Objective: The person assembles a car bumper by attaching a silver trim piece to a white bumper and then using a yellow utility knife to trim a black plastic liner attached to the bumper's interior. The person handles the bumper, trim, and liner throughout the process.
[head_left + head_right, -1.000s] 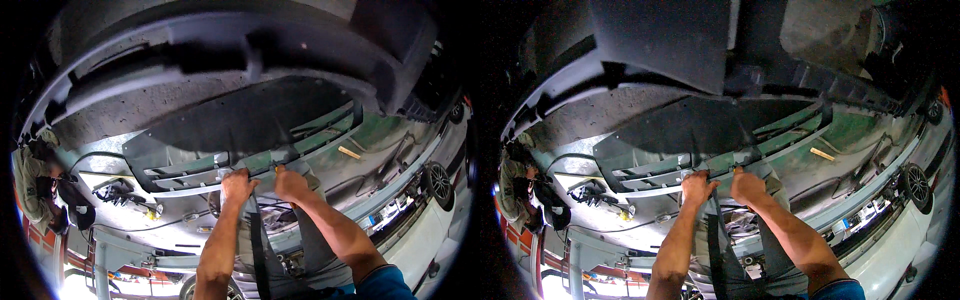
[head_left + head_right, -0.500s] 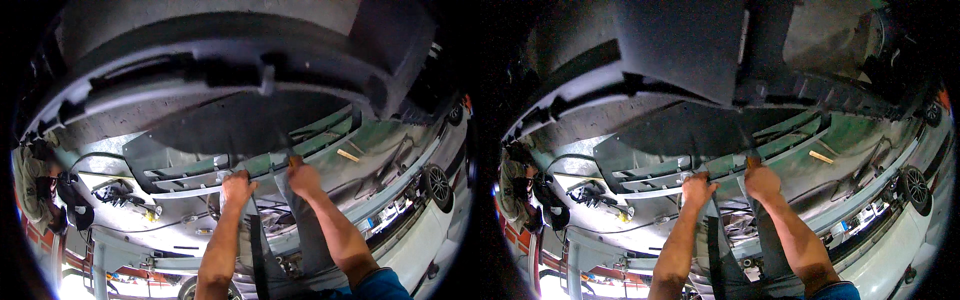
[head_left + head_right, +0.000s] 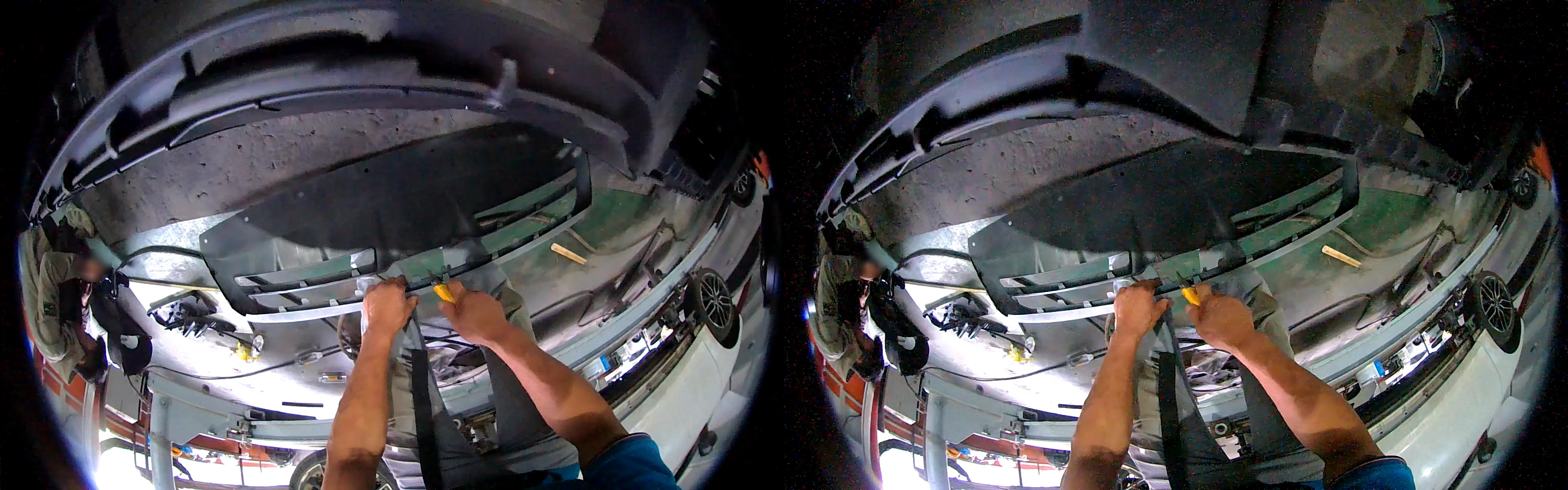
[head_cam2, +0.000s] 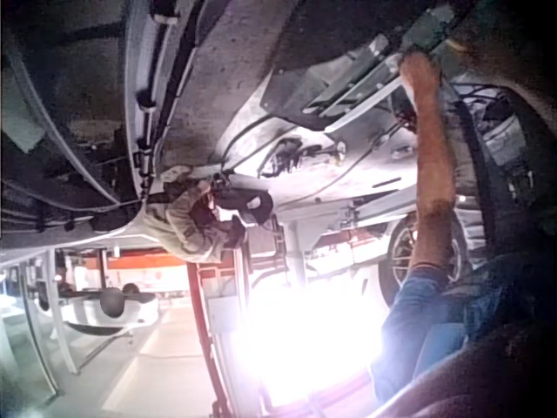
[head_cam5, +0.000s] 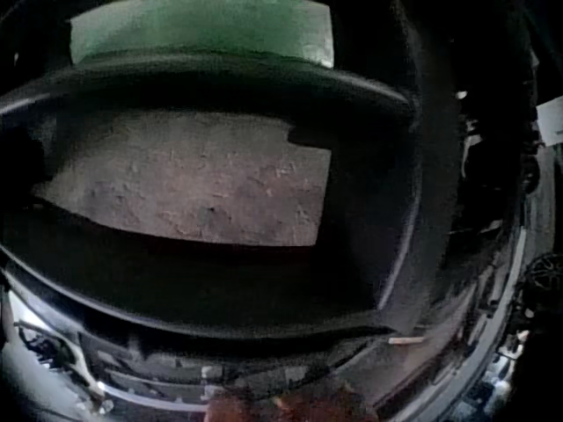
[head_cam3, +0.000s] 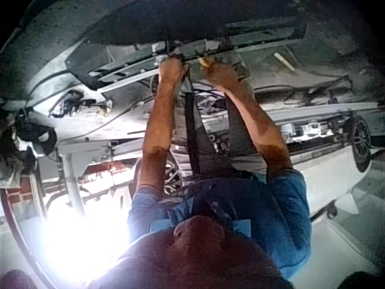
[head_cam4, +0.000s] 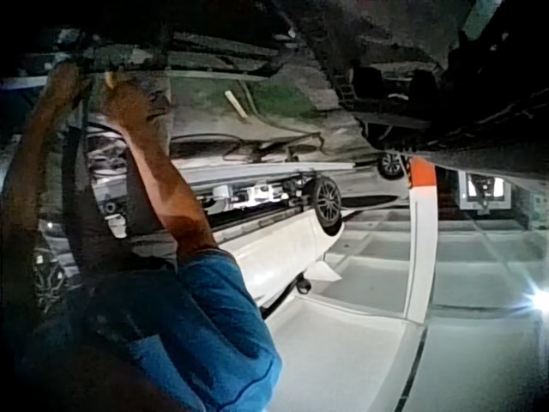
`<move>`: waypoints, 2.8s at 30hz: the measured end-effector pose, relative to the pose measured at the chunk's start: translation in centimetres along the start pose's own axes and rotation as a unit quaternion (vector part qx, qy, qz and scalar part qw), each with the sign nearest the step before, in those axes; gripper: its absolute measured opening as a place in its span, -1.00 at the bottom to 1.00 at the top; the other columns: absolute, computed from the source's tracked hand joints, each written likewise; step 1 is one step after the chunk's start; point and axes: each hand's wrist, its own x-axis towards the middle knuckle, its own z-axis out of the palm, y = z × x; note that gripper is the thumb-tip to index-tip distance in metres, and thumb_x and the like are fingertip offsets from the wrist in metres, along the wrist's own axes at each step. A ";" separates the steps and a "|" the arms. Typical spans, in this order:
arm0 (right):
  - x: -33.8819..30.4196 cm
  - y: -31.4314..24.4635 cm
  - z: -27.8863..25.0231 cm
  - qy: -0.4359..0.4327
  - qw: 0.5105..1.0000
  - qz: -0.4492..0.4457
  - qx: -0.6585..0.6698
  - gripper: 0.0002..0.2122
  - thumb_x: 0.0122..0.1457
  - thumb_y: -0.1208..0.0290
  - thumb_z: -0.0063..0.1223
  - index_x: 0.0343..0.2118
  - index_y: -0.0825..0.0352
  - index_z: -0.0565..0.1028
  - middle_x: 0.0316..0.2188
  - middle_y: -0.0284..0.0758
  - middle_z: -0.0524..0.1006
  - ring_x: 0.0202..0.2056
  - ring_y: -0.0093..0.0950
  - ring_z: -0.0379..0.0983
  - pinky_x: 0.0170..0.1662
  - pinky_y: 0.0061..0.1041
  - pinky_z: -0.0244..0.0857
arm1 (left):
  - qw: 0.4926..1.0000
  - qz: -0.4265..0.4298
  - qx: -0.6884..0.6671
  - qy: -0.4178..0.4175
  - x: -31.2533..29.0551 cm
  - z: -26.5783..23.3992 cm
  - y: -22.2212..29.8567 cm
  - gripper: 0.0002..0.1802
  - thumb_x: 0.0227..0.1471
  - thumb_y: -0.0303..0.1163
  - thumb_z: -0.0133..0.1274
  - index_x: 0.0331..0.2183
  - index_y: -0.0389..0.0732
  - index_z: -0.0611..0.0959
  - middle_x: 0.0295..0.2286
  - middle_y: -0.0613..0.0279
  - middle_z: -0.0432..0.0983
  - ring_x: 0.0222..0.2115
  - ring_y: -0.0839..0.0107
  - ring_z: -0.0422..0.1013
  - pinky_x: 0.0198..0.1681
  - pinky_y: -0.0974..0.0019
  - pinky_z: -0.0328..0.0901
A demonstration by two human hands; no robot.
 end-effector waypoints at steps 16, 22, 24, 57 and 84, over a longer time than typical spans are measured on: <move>1.0 -2.0 0.1 -0.079 0.993 0.072 -0.044 -0.63 0.25 0.13 -0.20 -0.09 0.37 0.28 -0.42 0.01 0.57 -0.32 0.03 0.53 -0.28 -0.01 0.40 | 1.000 0.001 0.001 0.020 -0.3 0.2 0.0 -0.57 -0.17 -0.10 0.27 -0.30 -0.20 0.63 -0.36 0.05 0.59 -0.30 0.11 0.51 -0.16 0.10 0.31; 2.0 -2.2 0.2 -0.136 0.982 0.122 -0.039 -0.60 0.28 0.09 -0.29 -0.07 0.37 0.32 -0.26 0.04 0.56 -0.16 -0.01 0.51 -0.11 -0.03 0.36 | 1.000 -0.010 0.003 0.010 -0.4 -0.3 0.4 -0.59 -0.16 -0.07 0.26 -0.36 -0.20 0.62 -0.37 0.07 0.59 -0.29 0.11 0.51 -0.16 0.11 0.30; 2.2 -2.0 0.4 -0.137 0.981 0.133 -0.030 -0.60 0.27 0.08 -0.29 -0.08 0.35 0.33 -0.26 0.04 0.56 -0.16 0.00 0.50 -0.10 -0.01 0.35 | 1.000 -0.010 -0.004 0.008 -0.4 -0.4 0.3 -0.58 -0.15 -0.07 0.26 -0.35 -0.21 0.61 -0.37 0.04 0.59 -0.30 0.09 0.51 -0.16 0.10 0.29; 1.6 -3.3 0.2 -0.089 0.975 0.154 -0.130 -0.61 0.27 0.10 -0.25 -0.05 0.32 0.36 -0.28 -0.12 0.60 -0.23 -0.13 0.57 -0.19 -0.16 0.44 | 1.000 -0.012 0.006 -0.001 -0.2 0.1 0.2 -0.55 -0.14 -0.01 0.23 -0.34 -0.19 0.61 -0.34 0.05 0.59 -0.29 0.08 0.50 -0.15 0.10 0.29; 0.9 1.3 -2.3 -0.118 0.845 0.230 0.469 -0.67 0.26 0.12 -0.05 -0.31 0.38 0.41 -0.62 -0.32 0.45 -0.73 -0.53 0.35 -0.68 -0.49 0.19 | 0.999 -0.002 0.028 0.021 0.0 0.7 0.2 -0.56 -0.16 -0.04 0.25 -0.36 -0.21 0.62 -0.38 0.08 0.58 -0.29 0.14 0.50 -0.18 0.13 0.28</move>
